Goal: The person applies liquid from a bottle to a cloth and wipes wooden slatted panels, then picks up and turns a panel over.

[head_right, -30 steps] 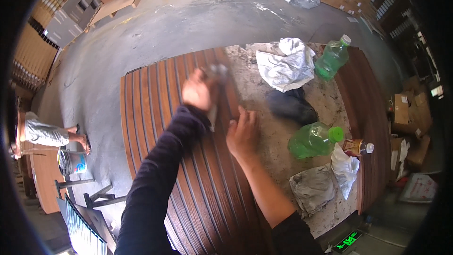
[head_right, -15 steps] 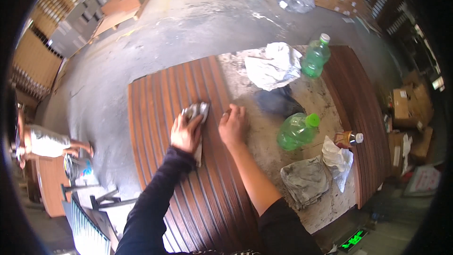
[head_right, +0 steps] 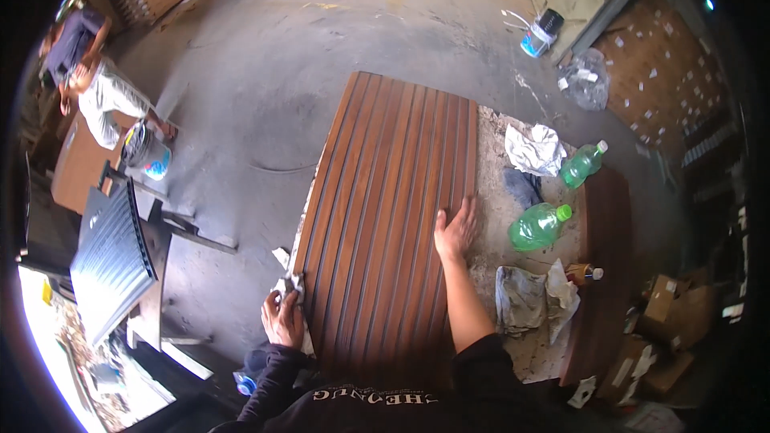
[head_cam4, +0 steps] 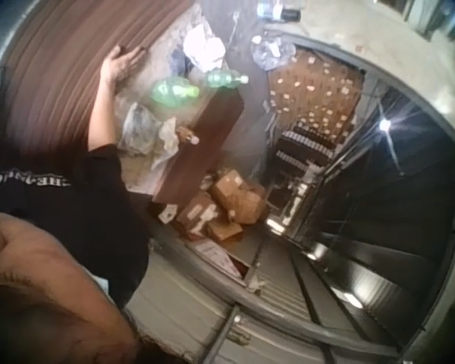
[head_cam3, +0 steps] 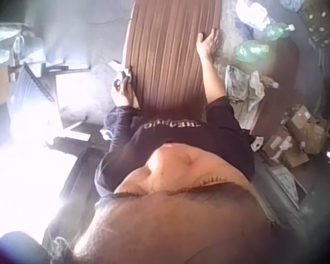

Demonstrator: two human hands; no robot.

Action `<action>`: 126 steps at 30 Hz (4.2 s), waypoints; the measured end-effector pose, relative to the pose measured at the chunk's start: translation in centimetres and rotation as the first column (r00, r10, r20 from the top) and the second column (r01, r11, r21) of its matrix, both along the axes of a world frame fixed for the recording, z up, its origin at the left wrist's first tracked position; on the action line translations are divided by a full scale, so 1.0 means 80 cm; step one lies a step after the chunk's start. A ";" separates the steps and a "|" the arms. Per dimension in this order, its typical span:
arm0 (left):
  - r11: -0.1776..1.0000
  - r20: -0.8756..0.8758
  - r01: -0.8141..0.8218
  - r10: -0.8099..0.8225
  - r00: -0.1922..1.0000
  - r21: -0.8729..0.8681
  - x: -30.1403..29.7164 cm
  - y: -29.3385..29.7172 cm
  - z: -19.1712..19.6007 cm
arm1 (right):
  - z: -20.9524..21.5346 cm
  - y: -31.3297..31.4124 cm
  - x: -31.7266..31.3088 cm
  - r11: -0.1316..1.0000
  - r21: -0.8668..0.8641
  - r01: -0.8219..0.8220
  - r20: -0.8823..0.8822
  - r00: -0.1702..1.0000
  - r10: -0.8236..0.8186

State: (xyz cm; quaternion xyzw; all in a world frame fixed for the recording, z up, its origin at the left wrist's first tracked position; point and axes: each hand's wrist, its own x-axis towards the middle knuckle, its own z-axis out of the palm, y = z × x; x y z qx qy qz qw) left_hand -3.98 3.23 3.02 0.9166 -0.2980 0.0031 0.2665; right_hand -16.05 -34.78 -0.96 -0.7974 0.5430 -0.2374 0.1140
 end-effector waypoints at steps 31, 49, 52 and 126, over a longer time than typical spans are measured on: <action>0.985 0.402 0.172 -0.161 0.901 0.009 0.045 0.072 0.319 | 0.307 0.256 0.115 0.572 -0.543 -0.615 0.218 0.555 0.803; 0.101 -0.255 -0.236 -0.292 0.922 -0.967 0.069 0.100 0.250 | 0.389 0.231 0.152 0.165 -0.519 -0.839 -0.329 0.374 0.867; 0.138 -0.378 -0.353 -0.389 0.840 -0.925 0.055 0.082 0.162 | 0.385 0.218 0.135 0.167 -0.555 -0.815 -0.326 0.397 0.858; 0.032 -0.564 -0.602 -0.390 0.727 -0.798 0.049 0.105 -0.038 | 0.382 0.257 0.104 0.257 -0.508 -0.822 -0.306 0.452 0.838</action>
